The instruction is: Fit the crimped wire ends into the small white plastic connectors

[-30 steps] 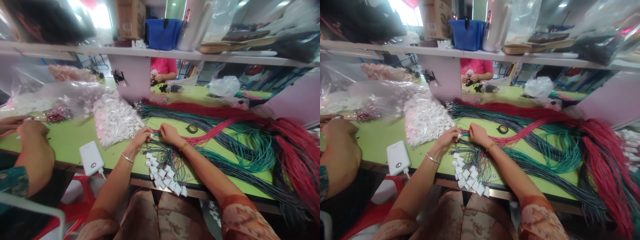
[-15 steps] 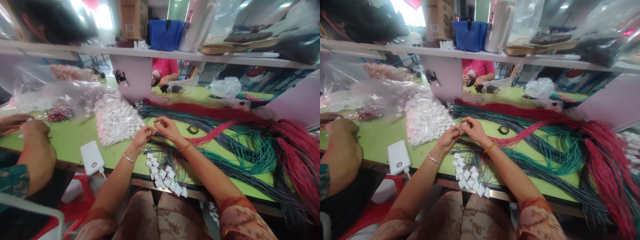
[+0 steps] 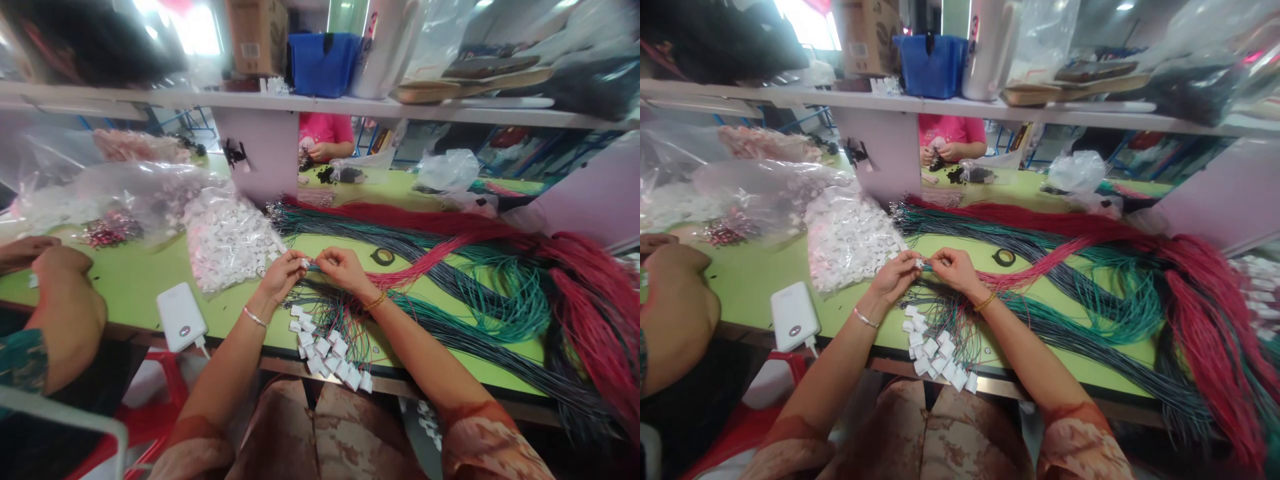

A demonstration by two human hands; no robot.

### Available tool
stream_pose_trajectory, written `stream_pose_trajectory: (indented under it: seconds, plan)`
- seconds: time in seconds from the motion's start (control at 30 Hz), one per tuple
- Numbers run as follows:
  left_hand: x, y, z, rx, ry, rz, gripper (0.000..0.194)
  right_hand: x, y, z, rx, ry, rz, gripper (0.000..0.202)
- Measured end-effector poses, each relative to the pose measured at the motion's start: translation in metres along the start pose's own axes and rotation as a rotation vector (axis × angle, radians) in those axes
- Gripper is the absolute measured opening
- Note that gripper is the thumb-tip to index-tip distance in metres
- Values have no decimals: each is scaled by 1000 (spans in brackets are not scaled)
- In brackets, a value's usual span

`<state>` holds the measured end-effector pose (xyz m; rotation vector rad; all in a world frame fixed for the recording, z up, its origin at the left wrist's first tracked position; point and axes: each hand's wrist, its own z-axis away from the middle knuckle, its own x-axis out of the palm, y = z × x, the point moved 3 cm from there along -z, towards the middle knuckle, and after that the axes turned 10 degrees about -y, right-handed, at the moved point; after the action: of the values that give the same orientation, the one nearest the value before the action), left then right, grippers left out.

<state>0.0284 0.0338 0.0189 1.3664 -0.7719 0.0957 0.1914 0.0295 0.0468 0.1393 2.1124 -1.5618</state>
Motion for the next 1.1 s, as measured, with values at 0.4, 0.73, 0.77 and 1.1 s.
stream_pose_trajectory:
  seconds: [0.4,0.73,0.77,1.1]
  plan:
    - [0,0,-1,-5,-33,45,16,9,9,1,57,9,1,21]
    - [3,0,0,27,0,-54,22,13,13,-1,73,-1,-11,23]
    - [3,0,0,29,9,-71,24,14,12,-1,57,6,-13,24]
    - [1,-1,1,31,80,-91,30,20,4,-1,-53,-35,164,21]
